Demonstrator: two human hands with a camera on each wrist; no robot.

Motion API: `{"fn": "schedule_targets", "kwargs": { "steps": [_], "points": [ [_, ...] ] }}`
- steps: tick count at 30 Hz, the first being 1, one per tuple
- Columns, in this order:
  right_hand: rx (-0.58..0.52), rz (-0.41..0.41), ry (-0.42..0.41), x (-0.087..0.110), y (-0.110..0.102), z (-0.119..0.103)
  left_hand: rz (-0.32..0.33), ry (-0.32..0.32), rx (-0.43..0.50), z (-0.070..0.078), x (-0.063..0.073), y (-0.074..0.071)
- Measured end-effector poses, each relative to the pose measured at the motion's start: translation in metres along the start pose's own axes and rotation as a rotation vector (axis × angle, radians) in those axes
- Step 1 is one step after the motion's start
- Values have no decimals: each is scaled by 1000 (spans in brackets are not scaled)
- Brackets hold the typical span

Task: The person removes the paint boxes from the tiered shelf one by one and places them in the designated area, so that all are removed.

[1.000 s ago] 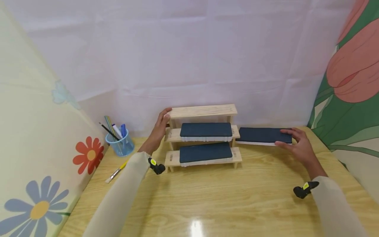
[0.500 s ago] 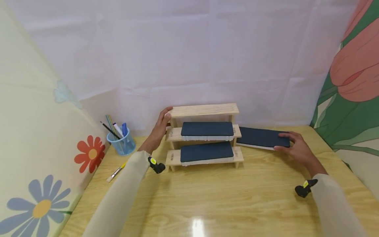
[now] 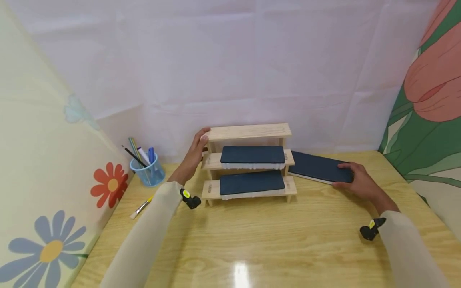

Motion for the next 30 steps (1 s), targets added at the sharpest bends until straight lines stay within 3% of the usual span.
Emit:
{"fn": "schedule_targets", "kwargs": {
  "steps": [8,16,23,26,30],
  "points": [
    [24,1,-19,3,5,-3,-11,-9,-15,2,2,1],
    [67,39,-80,4,11,1,-24,-25,-5,0,14,-2],
    [52,52,-88,7,10,1,-10,-69,42,-37,27,4],
    [47,54,-87,7,11,2,-35,-64,57,-53,35,8],
    [37,64,-85,7,12,3,-72,-64,148,-65,44,11]
  ]
}}
Point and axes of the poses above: each hand's wrist, its own x-axis away from the middle knuckle, its own y-axis out of the palm, z = x × y, the point moved 3 cm from there along -x, towards the middle knuckle, and after that the axes turned 10 degrees about z, right-handed, at the moved point
